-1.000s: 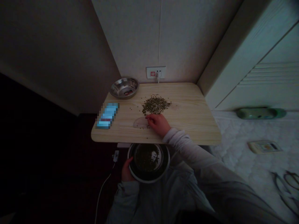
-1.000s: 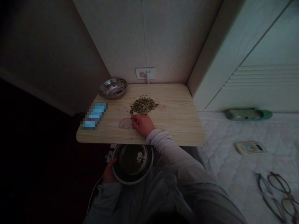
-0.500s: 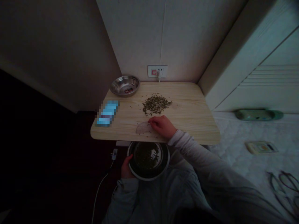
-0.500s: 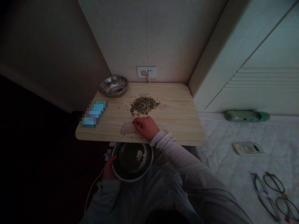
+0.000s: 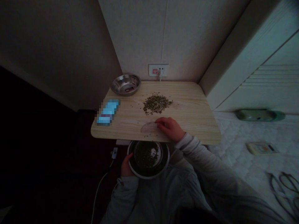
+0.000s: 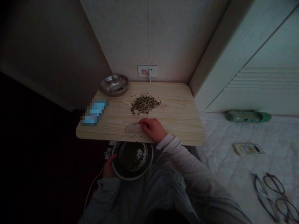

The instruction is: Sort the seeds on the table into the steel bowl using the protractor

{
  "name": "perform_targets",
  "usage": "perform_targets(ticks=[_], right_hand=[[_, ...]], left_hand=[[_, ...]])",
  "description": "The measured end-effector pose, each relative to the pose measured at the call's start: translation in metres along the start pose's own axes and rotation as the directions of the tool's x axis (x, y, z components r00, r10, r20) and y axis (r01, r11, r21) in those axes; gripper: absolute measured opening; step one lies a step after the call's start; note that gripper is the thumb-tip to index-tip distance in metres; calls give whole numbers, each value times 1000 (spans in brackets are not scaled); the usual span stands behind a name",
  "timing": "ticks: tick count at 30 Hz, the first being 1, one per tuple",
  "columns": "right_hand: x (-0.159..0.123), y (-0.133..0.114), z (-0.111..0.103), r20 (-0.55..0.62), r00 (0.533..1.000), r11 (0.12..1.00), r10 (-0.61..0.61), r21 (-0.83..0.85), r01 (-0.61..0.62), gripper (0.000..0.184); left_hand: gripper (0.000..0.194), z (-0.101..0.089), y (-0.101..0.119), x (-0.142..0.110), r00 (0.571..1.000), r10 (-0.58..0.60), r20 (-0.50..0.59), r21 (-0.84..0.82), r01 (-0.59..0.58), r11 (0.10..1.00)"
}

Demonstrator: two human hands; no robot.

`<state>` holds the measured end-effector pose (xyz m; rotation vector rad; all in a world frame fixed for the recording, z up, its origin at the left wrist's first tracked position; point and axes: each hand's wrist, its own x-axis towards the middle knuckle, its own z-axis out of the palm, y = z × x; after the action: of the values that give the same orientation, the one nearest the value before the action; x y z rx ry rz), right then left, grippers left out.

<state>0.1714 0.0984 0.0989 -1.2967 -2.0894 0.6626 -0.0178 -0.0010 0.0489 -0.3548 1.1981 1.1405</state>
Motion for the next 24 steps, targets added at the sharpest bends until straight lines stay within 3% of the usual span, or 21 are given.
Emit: perform_targets(ticks=[3, 6, 9, 16, 20, 24], right_hand=[[-13, 13, -11, -88, 984, 984, 153, 100, -145, 21], [-32, 27, -18, -163, 936, 939, 312, 205, -277, 22], [-49, 30, -19, -194, 896, 909, 400, 209, -361, 23], [-71, 1, -5, -154, 929, 941, 337, 35, -336, 24], [-71, -5, -2, -134, 934, 943, 332, 82, -323, 23], [-59, 1, -1, -190, 911, 928, 366, 144, -343, 23]], left_hand=[[26, -1, 1, 2, 1000, 13, -3, -14, -13, 1000], [28, 0, 0, 4, 1000, 13, 2, -23, -13, 1000], [28, 3, -3, 3, 1000, -9, 7, -9, 9, 1000], [23, 9, -10, 2, 999, -44, 21, -16, 45, 999], [21, 7, -11, 3, 999, -44, 6, -26, 44, 999], [25, 8, -10, 2, 999, -33, 22, -6, 33, 999]])
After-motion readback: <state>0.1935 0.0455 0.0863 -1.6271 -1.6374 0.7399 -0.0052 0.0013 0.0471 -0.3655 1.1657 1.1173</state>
